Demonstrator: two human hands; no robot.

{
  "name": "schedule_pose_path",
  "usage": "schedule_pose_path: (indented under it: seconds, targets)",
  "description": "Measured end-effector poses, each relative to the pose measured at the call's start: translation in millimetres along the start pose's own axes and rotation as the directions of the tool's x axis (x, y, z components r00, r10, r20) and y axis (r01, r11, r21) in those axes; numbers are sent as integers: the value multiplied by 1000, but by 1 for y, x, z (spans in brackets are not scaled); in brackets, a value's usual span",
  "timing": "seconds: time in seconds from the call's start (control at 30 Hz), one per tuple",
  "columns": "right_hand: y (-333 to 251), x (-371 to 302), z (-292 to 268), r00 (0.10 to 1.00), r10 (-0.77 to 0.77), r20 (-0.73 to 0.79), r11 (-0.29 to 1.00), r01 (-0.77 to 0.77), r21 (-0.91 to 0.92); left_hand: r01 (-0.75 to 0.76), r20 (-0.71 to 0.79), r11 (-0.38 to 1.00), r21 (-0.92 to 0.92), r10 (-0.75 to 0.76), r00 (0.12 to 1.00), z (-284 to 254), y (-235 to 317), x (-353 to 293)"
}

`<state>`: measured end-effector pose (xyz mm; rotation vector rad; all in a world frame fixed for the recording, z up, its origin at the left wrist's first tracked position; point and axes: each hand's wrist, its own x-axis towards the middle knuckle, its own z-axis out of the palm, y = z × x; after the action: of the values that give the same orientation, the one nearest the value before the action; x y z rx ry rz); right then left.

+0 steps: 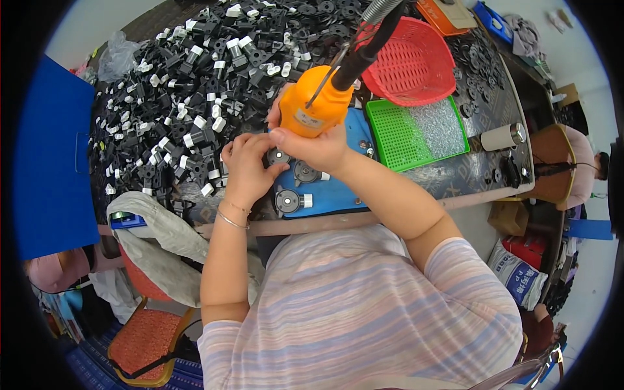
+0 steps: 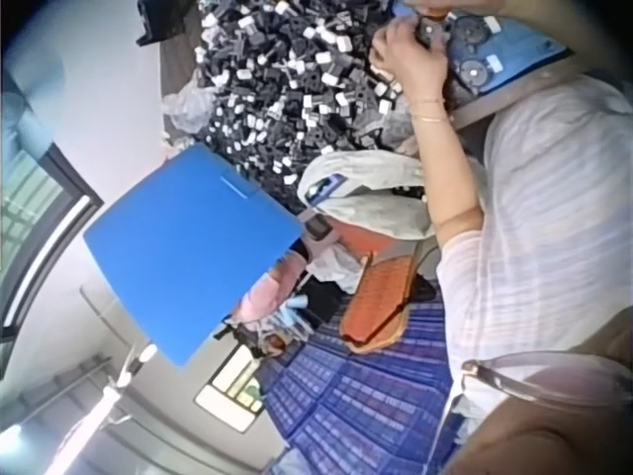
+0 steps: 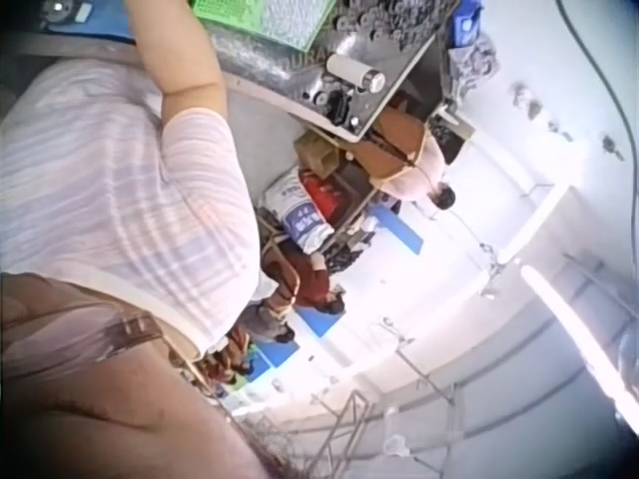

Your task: Assemble small mechanical components on a factory workbench using an electric screwdriver.

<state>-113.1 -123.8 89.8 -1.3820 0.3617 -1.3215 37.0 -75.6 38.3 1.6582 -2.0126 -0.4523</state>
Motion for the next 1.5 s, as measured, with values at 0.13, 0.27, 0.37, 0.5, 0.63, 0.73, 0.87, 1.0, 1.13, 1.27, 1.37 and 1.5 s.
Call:
schedule_pose_path:
  seconds: [0.13,0.27,0.37,0.5,0.63,0.73,0.87,1.0,1.13,1.27,1.37,1.5]
  targets:
    - [3,-3,3,997,74,37,997,-76,30,17,4,999,-30,-16,1000,1,-3,4]
    - [4,-1,1,991,74,113,997,-76,8,28,74,998,-51,-24,997,10,-17,4]
    - [6,1,-6,992,33,120,999,-33,0,42,77,998,-48,-39,996,4,-6,6]
    - [-3,-10,-16,1000,-26,7,999,25,38,60,117,998,27,-63,991,-5,6,5]
    - [-15,-29,-36,1000,-27,-13,993,28,118,-15,108,1000,-5,15,994,7,12,5]
    - [-21,-28,-40,997,73,33,990,-77,122,5,95,999,44,-9,995,7,20,6]
    - [-36,-6,-39,987,113,118,988,-124,90,3,115,998,64,-10,993,8,22,5]
    - [-60,-3,-46,1000,0,-3,996,0,89,-24,22,996,84,23,1000,19,15,-4]
    - [-89,-33,-91,978,-157,-135,987,161,15,-44,-97,999,22,46,994,12,23,-17]
    - [-107,-74,-130,904,-268,-332,963,250,-98,-123,-32,988,94,127,991,6,40,-35]
    - [-115,-94,-148,877,-340,-339,938,289,-192,-137,-37,983,125,143,989,12,44,-40]
    - [-112,-102,-154,837,-370,-402,928,316,-197,-99,9,988,121,99,995,15,40,-40]
